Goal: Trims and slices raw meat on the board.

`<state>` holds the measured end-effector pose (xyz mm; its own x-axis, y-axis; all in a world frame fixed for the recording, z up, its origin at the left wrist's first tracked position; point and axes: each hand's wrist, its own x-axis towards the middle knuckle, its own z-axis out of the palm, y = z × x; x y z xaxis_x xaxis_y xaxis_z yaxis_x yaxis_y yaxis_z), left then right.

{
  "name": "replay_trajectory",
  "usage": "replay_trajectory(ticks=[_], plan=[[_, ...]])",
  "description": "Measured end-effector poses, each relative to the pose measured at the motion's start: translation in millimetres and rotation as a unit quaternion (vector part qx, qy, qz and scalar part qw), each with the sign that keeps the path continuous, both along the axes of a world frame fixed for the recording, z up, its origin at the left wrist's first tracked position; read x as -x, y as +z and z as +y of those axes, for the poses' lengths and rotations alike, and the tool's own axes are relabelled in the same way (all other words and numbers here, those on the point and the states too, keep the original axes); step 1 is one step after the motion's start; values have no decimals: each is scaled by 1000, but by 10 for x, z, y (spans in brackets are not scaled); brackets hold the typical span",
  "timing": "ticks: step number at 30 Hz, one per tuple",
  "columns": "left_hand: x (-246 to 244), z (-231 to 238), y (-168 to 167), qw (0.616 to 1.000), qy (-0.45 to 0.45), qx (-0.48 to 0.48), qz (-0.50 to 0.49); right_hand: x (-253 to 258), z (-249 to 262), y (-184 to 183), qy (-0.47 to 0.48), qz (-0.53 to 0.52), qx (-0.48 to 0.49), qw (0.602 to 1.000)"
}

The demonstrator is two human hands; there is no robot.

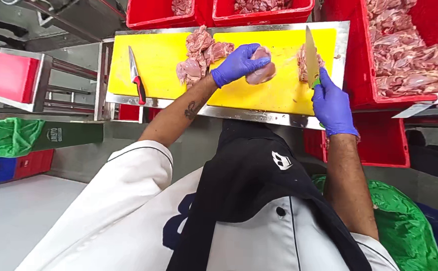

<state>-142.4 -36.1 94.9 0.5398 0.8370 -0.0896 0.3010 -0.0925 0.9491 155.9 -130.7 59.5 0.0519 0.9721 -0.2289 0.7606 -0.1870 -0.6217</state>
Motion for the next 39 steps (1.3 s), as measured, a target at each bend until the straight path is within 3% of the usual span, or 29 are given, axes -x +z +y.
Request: replay_trajectory(ticks=[2, 3, 5, 6, 8, 11, 15, 22, 24, 27, 30, 32, 33, 35, 37, 39], plan=[[-96, -182, -190, 996, 61, 68, 1, -7, -75, 128, -7, 8, -34, 999], [-116, -242, -366, 992, 70, 51, 89, 11, -144, 170, -4, 10, -43, 999], [-123, -271, -733, 942, 54, -27, 330, 81, -319, 217, 23, 12, -41, 999], [-103, -265, -858, 918, 59, -45, 390, 124, -427, 217, 43, 9, -26, 999], [-51, -193, -908, 901, 106, -66, 416, 200, -596, 175, 97, -9, 4, 995], [-29, -219, -911, 927, 115, -83, 347, 201, -825, 84, 170, -77, 26, 982], [-190, -355, -890, 923, 58, -79, 371, 131, -897, 83, 217, -163, 33, 962], [-246, -248, -891, 931, 17, -42, 363, 803, 37, -277, 205, -120, 13, 971], [-170, -221, -909, 955, 12, -30, 295, 818, 129, -321, 210, -108, 16, 972], [-105, -230, -757, 993, 36, 37, 110, 521, 87, -273, 213, -68, 19, 974], [-112, -356, -490, 986, 110, 113, -52, 284, -51, -127, 173, -57, -5, 983], [-102, -450, -445, 977, 158, 119, -79, 252, -159, 39, 136, -46, -33, 989], [-73, -505, -490, 977, 179, 101, -48, 278, -203, 101, 130, -37, -43, 990], [50, -647, -689, 971, 194, 33, 134, 369, -332, 106, 144, 5, -31, 989], [164, -778, -894, 929, 187, -8, 318, 427, -476, -73, 168, 99, 45, 980], [229, -820, -942, 902, 197, -2, 385, 414, -529, -346, 144, 218, 149, 954]])
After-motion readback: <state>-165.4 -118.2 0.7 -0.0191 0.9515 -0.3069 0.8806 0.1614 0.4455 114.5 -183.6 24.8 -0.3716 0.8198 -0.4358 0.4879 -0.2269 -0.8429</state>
